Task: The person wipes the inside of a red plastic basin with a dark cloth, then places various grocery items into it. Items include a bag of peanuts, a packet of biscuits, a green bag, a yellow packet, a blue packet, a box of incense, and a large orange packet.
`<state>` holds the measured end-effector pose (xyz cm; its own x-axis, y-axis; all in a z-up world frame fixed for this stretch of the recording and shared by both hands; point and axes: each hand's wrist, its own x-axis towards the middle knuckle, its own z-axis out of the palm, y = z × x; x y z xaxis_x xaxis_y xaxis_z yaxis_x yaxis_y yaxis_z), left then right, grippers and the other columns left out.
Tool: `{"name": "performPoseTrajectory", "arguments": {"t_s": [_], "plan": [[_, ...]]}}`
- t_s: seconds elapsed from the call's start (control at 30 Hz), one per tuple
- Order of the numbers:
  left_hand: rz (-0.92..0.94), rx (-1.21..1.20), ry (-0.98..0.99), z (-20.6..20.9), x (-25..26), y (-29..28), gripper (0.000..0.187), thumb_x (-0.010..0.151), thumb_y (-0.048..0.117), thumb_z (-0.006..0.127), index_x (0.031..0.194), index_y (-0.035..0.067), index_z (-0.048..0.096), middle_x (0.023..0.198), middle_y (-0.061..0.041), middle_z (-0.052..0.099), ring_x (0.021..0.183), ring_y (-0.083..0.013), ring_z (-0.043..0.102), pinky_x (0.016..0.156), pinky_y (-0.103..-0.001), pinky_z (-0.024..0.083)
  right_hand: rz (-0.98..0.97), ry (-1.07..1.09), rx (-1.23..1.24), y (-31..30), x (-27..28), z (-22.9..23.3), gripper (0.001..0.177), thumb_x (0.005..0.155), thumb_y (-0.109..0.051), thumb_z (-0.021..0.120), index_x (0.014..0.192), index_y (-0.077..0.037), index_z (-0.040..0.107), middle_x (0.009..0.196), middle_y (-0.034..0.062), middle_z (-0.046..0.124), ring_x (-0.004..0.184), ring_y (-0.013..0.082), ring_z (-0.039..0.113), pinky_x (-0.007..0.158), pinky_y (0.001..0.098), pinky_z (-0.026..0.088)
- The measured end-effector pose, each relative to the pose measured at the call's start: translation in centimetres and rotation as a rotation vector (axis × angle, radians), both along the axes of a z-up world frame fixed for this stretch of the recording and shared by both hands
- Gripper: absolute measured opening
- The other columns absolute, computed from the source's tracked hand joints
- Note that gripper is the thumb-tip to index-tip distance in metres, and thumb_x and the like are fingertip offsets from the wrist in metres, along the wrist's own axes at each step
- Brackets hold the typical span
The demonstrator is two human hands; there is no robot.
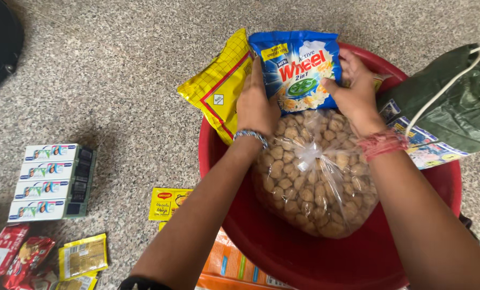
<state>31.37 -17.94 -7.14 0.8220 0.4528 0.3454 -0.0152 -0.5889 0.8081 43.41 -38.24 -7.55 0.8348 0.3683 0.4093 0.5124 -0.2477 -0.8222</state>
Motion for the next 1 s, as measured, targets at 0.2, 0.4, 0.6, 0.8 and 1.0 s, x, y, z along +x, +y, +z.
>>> {"name": "performPoseTrajectory", "arguments": {"t_s": [0.2, 0.4, 0.6, 0.8, 1.0], "plan": [[-0.028, 0.616, -0.01, 2.2, -2.0, -1.9, 0.074, 0.092, 0.015, 0.066, 0.16, 0.01, 0.035, 0.168, -0.02, 0.025, 0.159, -0.0375, 0.02, 0.129, -0.059, 0.019, -0.251, -0.609, -0.527, 1.2, -3.9, 3.7, 0.054, 0.106, -0.011, 0.07, 0.155, -0.003, 0.049, 0.155, 0.0245, 0.05, 0.143, 0.0441, 0.046, 0.12, 0.0525, 0.04], [-0.102, 0.76, 0.243, 3.1, -2.2, -1.0, 0.073, 0.101, 0.052, 0.045, 0.162, 0.016, 0.029, 0.171, -0.007, 0.02, 0.159, -0.0346, 0.004, 0.124, -0.064, -0.005, -0.119, -0.522, -0.795, 4.0, -4.6, 3.2, 0.055, 0.115, -0.036, 0.046, 0.164, -0.013, 0.039, 0.17, 0.0222, 0.025, 0.156, 0.0484, 0.017, 0.124, 0.0653, 0.02], [-0.141, 0.747, 0.28, 3.2, -1.9, -0.8, 0.078, 0.098, 0.055, 0.046, 0.163, 0.018, 0.025, 0.171, -0.006, 0.014, 0.157, -0.0364, 0.001, 0.122, -0.067, -0.005, -0.102, -0.443, -0.812, 3.7, -4.4, 3.2, 0.058, 0.114, -0.04, 0.041, 0.166, -0.014, 0.033, 0.172, 0.0216, 0.019, 0.157, 0.0503, 0.012, 0.124, 0.0672, 0.013], [-0.082, 0.768, 0.294, 2.0, -2.0, -1.5, 0.076, 0.098, 0.054, 0.046, 0.164, 0.019, 0.026, 0.171, -0.006, 0.015, 0.158, -0.0366, 0.003, 0.123, -0.065, -0.005, -0.181, -0.397, -0.852, 4.0, -5.0, 2.6, 0.061, 0.111, -0.043, 0.037, 0.167, -0.018, 0.03, 0.172, 0.0201, 0.013, 0.156, 0.0495, 0.009, 0.124, 0.0665, 0.011], [-0.172, 0.802, 0.415, 1.9, -3.7, -1.1, 0.066, 0.102, 0.058, 0.031, 0.159, 0.024, 0.03, 0.17, -0.003, 0.015, 0.157, -0.0311, 0.007, 0.123, -0.059, -0.006, -0.206, -0.244, -0.894, 3.9, -6.0, 1.2, 0.067, 0.107, -0.049, 0.032, 0.165, -0.016, 0.021, 0.17, 0.0212, 0.004, 0.155, 0.0467, 0.005, 0.122, 0.0633, 0.009]]}}
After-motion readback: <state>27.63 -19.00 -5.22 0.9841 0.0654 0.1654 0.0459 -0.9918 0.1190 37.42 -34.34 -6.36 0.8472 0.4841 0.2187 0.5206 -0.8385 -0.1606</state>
